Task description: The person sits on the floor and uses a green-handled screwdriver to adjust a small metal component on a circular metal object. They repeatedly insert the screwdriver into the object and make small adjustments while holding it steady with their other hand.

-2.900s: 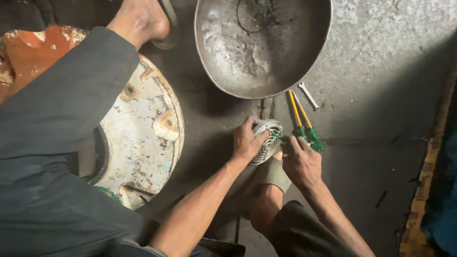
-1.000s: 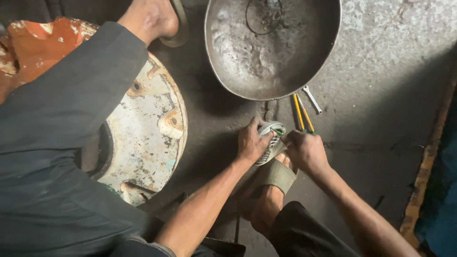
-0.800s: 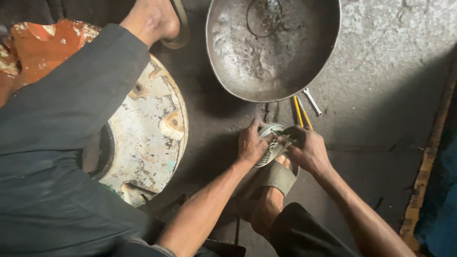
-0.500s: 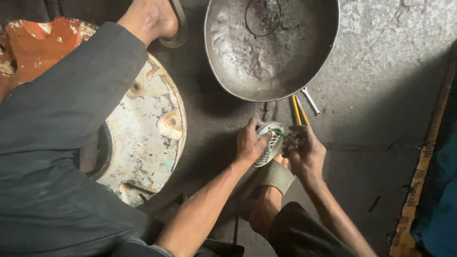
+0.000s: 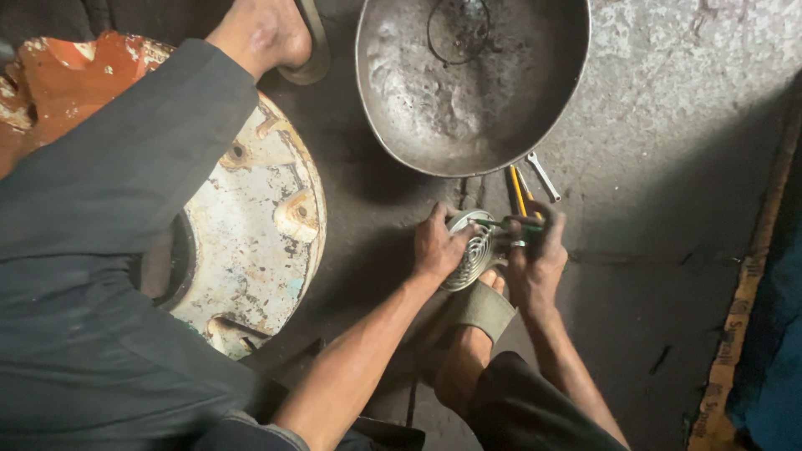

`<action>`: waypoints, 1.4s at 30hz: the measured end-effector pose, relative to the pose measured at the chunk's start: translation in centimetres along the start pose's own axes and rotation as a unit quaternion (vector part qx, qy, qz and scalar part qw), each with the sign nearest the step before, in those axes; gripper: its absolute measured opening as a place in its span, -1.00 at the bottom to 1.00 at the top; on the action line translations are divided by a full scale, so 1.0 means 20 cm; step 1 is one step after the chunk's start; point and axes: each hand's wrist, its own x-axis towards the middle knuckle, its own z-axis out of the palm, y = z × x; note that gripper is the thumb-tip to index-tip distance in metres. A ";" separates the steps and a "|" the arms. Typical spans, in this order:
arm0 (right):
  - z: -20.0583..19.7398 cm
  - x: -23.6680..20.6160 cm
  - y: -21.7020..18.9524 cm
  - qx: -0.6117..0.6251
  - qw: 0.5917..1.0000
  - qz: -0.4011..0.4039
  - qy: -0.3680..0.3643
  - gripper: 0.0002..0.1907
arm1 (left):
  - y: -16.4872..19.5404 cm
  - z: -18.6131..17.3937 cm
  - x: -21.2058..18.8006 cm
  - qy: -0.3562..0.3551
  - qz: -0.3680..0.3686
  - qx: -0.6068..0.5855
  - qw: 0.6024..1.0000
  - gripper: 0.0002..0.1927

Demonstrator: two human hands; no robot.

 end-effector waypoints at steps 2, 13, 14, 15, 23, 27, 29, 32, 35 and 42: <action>-0.05 0.02 -0.05 -0.041 0.998 0.048 -0.002 -0.72 | 0.09 0.02 0.00 -0.003 -0.015 0.001 1.000 -0.60; -0.34 0.20 -0.09 -0.388 0.890 -0.025 -0.237 -0.70 | 0.19 0.00 -0.01 -0.008 0.085 0.000 0.996 -0.63; -0.36 0.24 -0.11 -0.406 0.869 0.039 -0.281 -0.72 | 0.21 0.01 0.01 -0.002 0.093 0.006 0.996 -0.63; -0.39 0.26 -0.14 -0.422 0.841 0.105 -0.322 -0.71 | 0.23 0.02 0.01 0.002 0.101 0.012 0.995 -0.62; -0.42 0.32 -0.29 -0.425 0.856 0.029 -0.293 -0.52 | 0.36 0.03 0.01 -0.013 0.096 0.000 0.995 -0.61; -0.43 0.34 -0.28 -0.493 0.820 0.027 -0.290 -0.55 | 0.39 0.05 0.02 -0.009 0.134 -0.002 0.991 -0.60; -0.45 0.34 -0.28 -0.467 0.840 -0.016 -0.274 -0.62 | 0.41 0.06 0.03 -0.009 0.114 -0.007 0.993 -0.63; -0.44 0.33 -0.28 -0.449 0.850 -0.095 -0.257 -0.71 | 0.43 0.04 0.03 -0.012 0.117 -0.009 0.993 -0.63; -0.42 0.33 -0.27 -0.482 0.831 -0.076 -0.267 -0.63 | 0.43 0.01 0.03 -0.017 0.115 -0.027 0.993 -0.65; -0.38 0.38 -0.27 -0.481 0.809 -0.163 -0.295 -0.70 | 0.43 -0.05 0.04 -0.029 0.121 -0.065 0.990 -0.66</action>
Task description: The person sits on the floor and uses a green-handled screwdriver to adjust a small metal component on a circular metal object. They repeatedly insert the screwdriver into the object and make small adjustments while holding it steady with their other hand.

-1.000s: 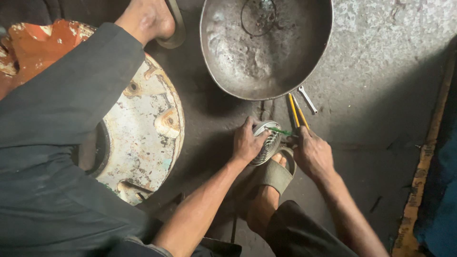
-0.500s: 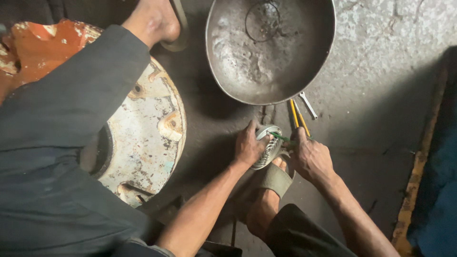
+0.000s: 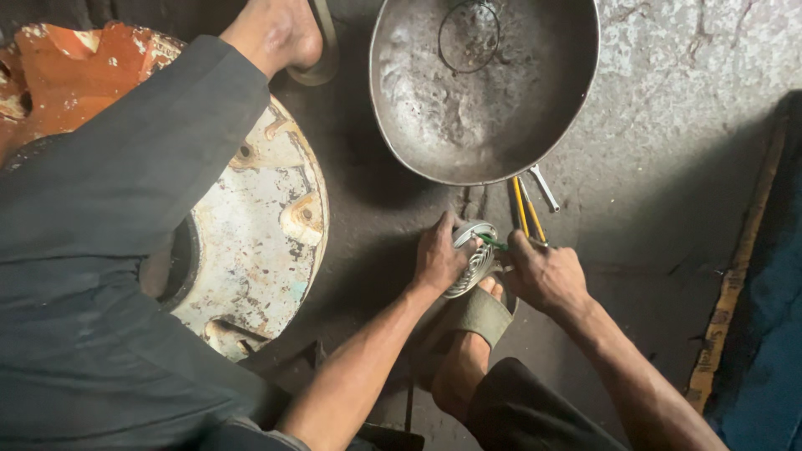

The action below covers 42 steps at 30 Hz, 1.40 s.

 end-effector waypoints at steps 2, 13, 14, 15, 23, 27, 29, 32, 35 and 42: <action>0.00 0.02 -0.02 0.016 0.999 -0.016 0.030 -0.73 | -0.01 -0.02 0.01 0.002 0.004 0.021 1.000 -0.67; 0.01 0.10 -0.16 0.024 0.997 -0.059 0.032 -0.70 | -0.08 -0.13 0.00 0.007 0.008 0.023 1.000 -0.66; 0.01 0.10 -0.17 0.044 0.996 -0.071 0.043 -0.71 | -0.09 -0.14 -0.01 0.010 0.013 0.032 0.999 -0.66; 0.01 0.11 -0.17 0.063 0.993 -0.083 0.054 -0.71 | -0.09 -0.15 0.00 0.013 0.020 0.041 0.999 -0.66; 0.10 0.16 -0.30 0.003 1.000 0.010 -0.018 -0.60 | -0.10 -0.28 -0.03 0.006 0.026 0.016 1.000 -0.62; 0.12 0.16 -0.31 0.027 0.996 -0.073 0.048 -0.66 | -0.10 -0.34 -0.06 -0.027 0.023 0.021 0.999 -0.62; 0.11 0.17 -0.32 0.007 0.999 -0.051 -0.003 -0.59 | -0.12 -0.35 -0.06 -0.033 0.037 0.029 0.998 -0.64; 0.10 0.19 -0.37 0.006 0.999 -0.045 0.003 -0.54 | -0.15 -0.37 -0.06 -0.004 0.107 0.052 0.993 -0.55; 0.07 0.19 -0.41 0.032 0.999 -0.018 0.029 -0.60 | -0.17 -0.36 -0.05 0.000 0.116 0.056 0.992 -0.50; 0.09 0.13 -0.39 0.040 0.993 -0.053 0.101 -0.75 | -0.13 -0.34 -0.06 -0.021 0.047 0.023 0.998 -0.62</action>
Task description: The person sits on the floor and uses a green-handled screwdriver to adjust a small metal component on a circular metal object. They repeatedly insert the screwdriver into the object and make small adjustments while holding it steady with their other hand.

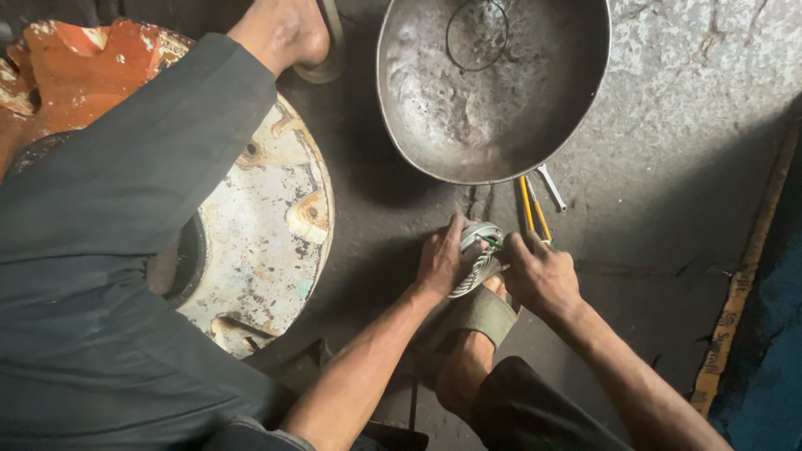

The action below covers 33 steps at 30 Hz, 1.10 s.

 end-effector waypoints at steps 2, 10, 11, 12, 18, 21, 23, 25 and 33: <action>0.02 -0.02 0.03 -0.010 0.999 -0.048 -0.013 -0.78 | 0.01 0.00 0.01 -0.001 0.007 0.003 1.000 -0.64; 0.10 -0.03 0.02 0.098 0.985 0.130 -0.050 -0.85 | -0.02 0.01 -0.01 -0.014 -0.026 0.011 1.000 -0.69; 0.09 -0.01 0.03 0.161 0.957 0.221 -0.095 -0.86 | -0.02 0.02 -0.01 -0.007 -0.019 0.020 1.000 -0.68; 0.09 0.01 0.03 0.223 0.915 0.306 -0.137 -0.85 | -0.03 0.04 0.00 0.000 -0.011 0.031 0.999 -0.67; -0.01 0.02 0.05 0.021 0.973 0.174 -0.148 -0.44 | -0.01 0.07 0.02 0.004 0.038 0.022 0.999 -0.59; -0.03 -0.03 0.08 -0.084 0.985 -0.015 -0.150 -0.48 | 0.00 0.06 0.01 -0.017 -0.009 0.005 1.000 -0.68; 0.01 -0.05 0.09 -0.108 0.985 -0.112 -0.074 -0.57 | 0.00 0.07 0.01 -0.013 -0.008 0.009 1.000 -0.66; 0.06 -0.05 0.10 -0.024 0.997 -0.023 -0.067 -0.67 | -0.01 0.07 0.01 -0.008 -0.005 0.018 1.000 -0.63; 0.04 0.01 0.07 0.358 0.871 0.305 -0.138 -0.79 | -0.03 0.10 0.00 -0.019 -0.053 0.060 0.997 -0.62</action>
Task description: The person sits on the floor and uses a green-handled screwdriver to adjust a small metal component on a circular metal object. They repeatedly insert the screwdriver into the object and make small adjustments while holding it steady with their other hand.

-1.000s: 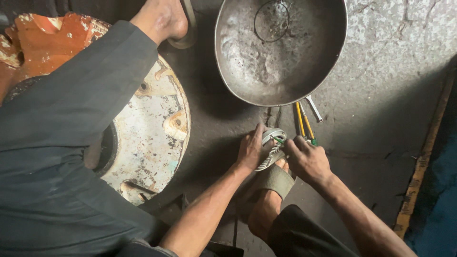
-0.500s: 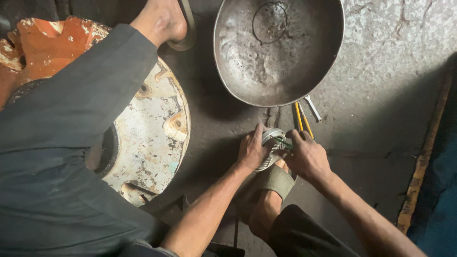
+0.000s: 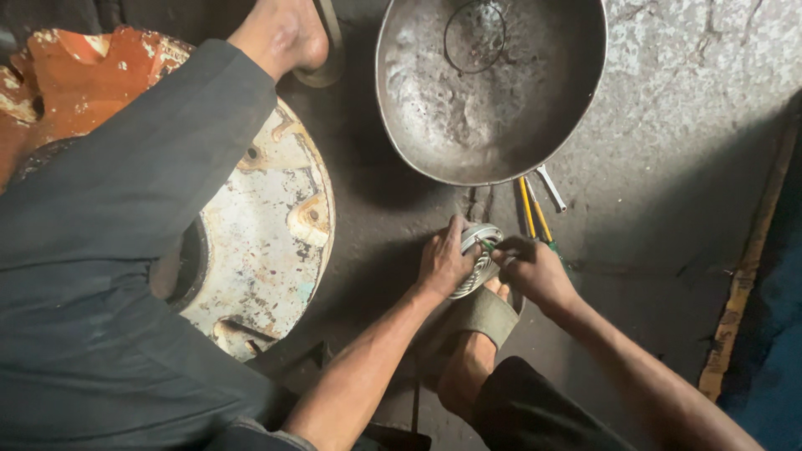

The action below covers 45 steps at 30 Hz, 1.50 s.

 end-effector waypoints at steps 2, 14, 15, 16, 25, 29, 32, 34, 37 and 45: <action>-0.02 -0.04 -0.02 -0.228 0.958 -0.163 0.067 -0.62 | 0.00 0.00 0.00 0.002 0.018 -0.029 0.999 -0.64; 0.01 0.09 0.12 0.154 0.977 0.121 -0.079 -0.63 | -0.05 -0.01 -0.02 -0.003 0.001 -0.003 1.000 -0.51; 0.01 0.09 0.09 0.152 0.977 0.129 -0.078 -0.64 | -0.05 -0.01 -0.02 0.004 0.004 -0.001 1.000 -0.45; 0.01 0.07 0.06 0.035 0.998 0.034 -0.035 -0.65 | -0.05 -0.02 -0.02 0.010 0.020 -0.008 1.000 -0.48; 0.02 0.00 0.10 -0.438 0.819 -0.366 0.061 -0.59 | -0.05 -0.03 -0.02 0.005 0.030 -0.032 0.999 -0.61; 0.05 0.06 0.16 0.011 0.997 -0.009 -0.073 -0.72 | -0.07 -0.02 -0.04 0.003 0.013 -0.012 1.000 -0.63; 0.02 0.09 0.14 -0.112 0.986 -0.029 -0.121 -0.74 | -0.08 -0.02 -0.04 -0.003 0.011 -0.012 1.000 -0.63; 0.02 0.07 0.10 -0.260 0.953 -0.138 -0.067 -0.76 | -0.08 -0.02 -0.03 -0.003 0.018 -0.009 1.000 -0.62; 0.05 0.05 0.04 -0.356 0.900 -0.250 0.041 -0.66 | -0.08 -0.02 -0.01 0.002 0.034 -0.011 0.999 -0.61; 0.08 -0.01 -0.12 -0.547 0.824 -0.119 -0.093 -0.65 | -0.11 -0.03 -0.04 -0.006 0.036 -0.038 0.999 -0.56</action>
